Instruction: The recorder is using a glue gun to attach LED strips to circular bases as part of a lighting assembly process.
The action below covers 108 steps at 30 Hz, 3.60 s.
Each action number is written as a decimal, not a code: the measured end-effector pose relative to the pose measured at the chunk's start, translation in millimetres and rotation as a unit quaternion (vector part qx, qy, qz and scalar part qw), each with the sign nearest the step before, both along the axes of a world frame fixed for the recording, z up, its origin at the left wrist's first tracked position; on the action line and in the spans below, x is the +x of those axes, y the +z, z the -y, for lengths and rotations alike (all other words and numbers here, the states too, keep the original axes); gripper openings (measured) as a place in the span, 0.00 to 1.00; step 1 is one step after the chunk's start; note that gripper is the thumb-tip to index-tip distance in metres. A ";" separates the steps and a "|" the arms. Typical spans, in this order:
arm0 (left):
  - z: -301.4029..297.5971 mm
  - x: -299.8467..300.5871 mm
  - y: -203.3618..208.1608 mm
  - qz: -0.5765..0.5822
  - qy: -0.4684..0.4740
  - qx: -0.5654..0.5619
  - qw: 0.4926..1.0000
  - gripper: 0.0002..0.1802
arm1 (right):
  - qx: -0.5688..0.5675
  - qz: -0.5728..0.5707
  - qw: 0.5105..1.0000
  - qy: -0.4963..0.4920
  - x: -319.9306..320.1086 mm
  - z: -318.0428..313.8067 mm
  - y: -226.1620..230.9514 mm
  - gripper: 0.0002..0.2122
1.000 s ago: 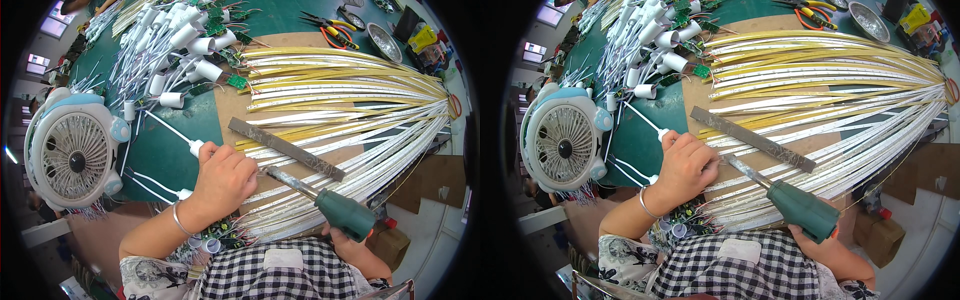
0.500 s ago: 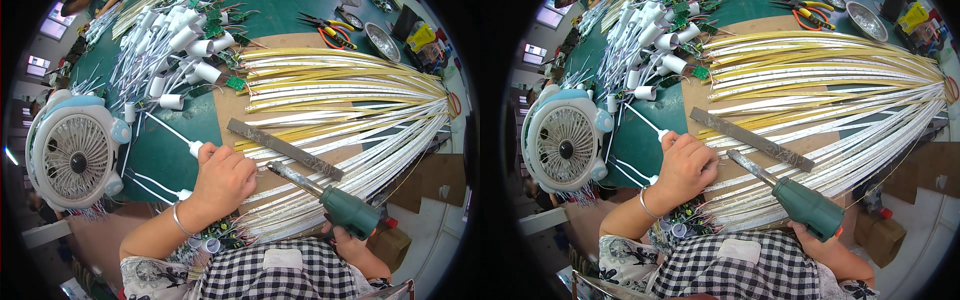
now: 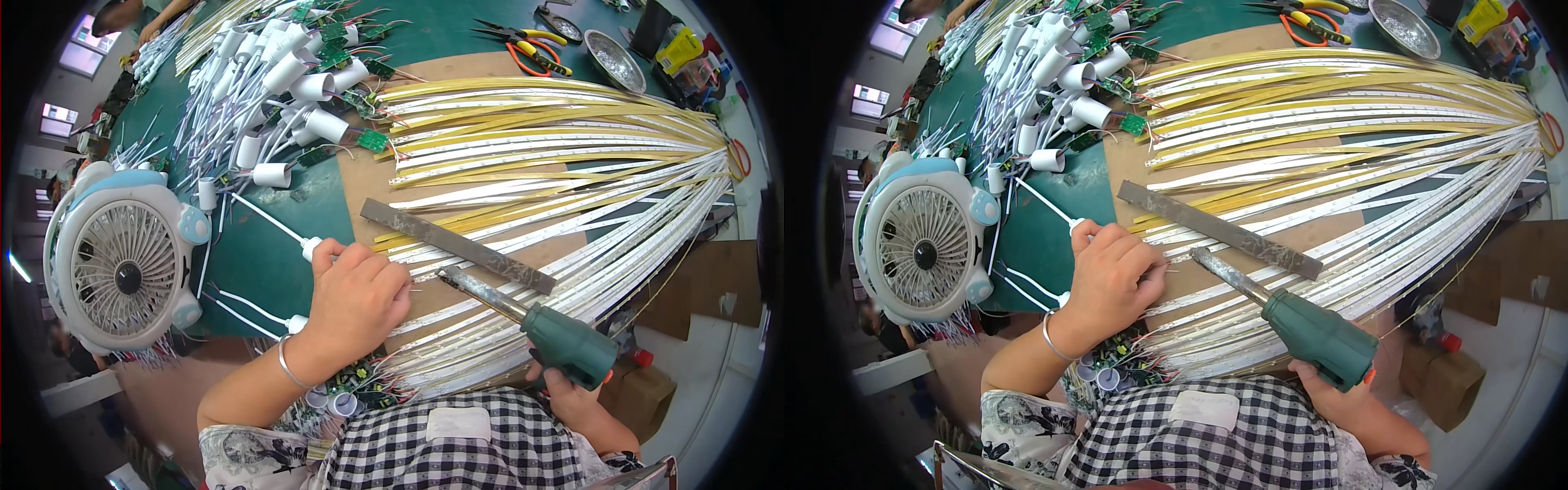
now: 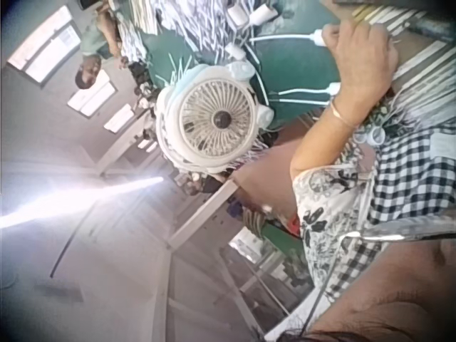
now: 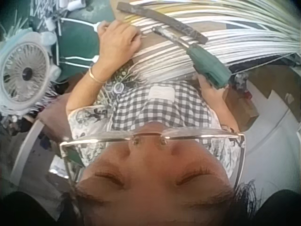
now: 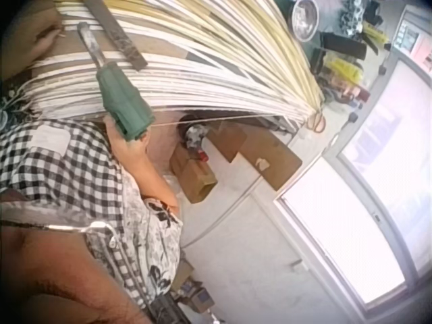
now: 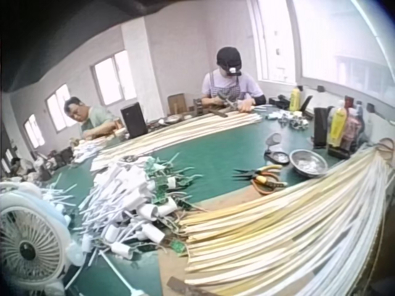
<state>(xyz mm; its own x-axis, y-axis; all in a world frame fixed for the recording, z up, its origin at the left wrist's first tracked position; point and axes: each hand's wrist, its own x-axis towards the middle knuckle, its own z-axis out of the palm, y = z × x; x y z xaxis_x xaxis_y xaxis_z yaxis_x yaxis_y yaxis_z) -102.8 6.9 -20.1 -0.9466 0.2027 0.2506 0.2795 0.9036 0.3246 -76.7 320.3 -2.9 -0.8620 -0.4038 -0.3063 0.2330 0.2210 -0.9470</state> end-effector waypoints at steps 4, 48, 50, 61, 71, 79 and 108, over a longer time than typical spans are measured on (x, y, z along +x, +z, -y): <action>-0.3 -0.3 -0.2 0.002 0.001 -0.002 1.000 0.07 | 0.011 -0.013 1.000 0.013 -1.4 -3.7 1.6 0.25; 3.4 -5.4 7.0 0.105 -0.011 0.055 0.993 0.04 | 0.125 -0.074 0.988 0.045 -8.1 6.3 3.3 0.14; 3.6 -5.1 6.4 0.101 -0.011 0.054 0.993 0.05 | 0.119 -0.071 0.990 0.040 -7.8 8.1 3.3 0.14; 3.6 -5.3 5.6 0.098 -0.016 0.046 0.994 0.06 | 0.077 -0.075 0.993 0.050 -9.9 5.9 4.4 0.10; 3.1 -6.3 8.7 0.106 -0.017 0.045 0.993 0.03 | -0.003 -0.061 0.998 0.028 -7.8 4.7 3.5 0.09; 3.4 -6.5 7.3 0.104 -0.019 0.043 0.993 0.04 | -0.015 -0.053 0.998 0.011 -5.9 5.3 2.8 0.10; 62.4 35.2 30.4 0.314 -0.131 0.132 0.931 0.10 | -0.061 -0.076 0.995 -0.017 -0.2 3.3 -5.8 0.25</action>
<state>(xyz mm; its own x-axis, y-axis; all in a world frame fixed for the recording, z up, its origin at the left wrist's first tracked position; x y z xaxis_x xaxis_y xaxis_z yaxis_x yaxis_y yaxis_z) -67.6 -55.5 10.3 -0.8501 0.4566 -0.2622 0.1582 0.6965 0.6999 -76.9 317.0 -8.7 -0.9087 -0.3993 -0.1216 0.0900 0.0970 -0.9912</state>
